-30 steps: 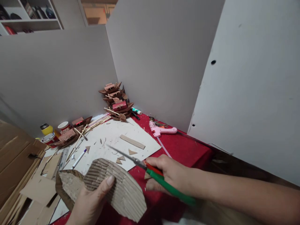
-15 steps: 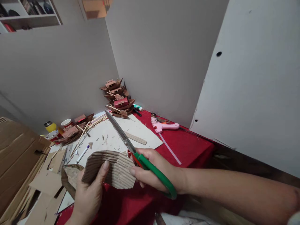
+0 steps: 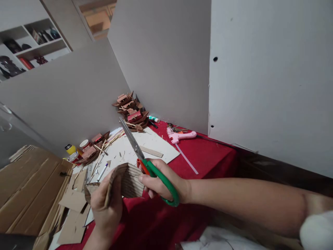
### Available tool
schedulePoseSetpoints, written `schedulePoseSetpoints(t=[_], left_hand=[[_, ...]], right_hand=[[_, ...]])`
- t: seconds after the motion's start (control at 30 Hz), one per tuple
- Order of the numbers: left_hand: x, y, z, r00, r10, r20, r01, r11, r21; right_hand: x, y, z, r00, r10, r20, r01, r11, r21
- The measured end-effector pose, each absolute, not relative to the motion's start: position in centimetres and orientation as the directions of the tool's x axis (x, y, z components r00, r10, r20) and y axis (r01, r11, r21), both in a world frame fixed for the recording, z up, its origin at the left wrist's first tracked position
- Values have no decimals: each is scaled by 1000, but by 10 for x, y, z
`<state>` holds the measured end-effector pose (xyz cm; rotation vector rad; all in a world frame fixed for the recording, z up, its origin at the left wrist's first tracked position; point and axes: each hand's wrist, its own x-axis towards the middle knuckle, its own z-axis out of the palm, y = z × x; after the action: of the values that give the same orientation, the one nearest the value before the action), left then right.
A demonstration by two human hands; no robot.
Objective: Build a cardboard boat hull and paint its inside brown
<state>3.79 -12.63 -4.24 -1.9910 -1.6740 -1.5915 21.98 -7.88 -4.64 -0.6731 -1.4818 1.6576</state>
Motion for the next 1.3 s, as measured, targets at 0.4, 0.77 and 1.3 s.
schedulePoseSetpoints(t=[0.4, 0.77, 1.3], left_hand=[[61, -142, -49, -245, 706, 665, 639, -398, 658], [62, -122, -30, -536, 786, 309, 133, -283, 950], [40, -151, -32, -290, 871, 397, 507, -213, 835]], right_hand=[[239, -75, -54, -556, 801, 220, -291, 60, -955], [265, -32, -44, -528, 827, 194, 406, 446, -798], [239, -14, -39, -718, 623, 310, 263, 656, -708]])
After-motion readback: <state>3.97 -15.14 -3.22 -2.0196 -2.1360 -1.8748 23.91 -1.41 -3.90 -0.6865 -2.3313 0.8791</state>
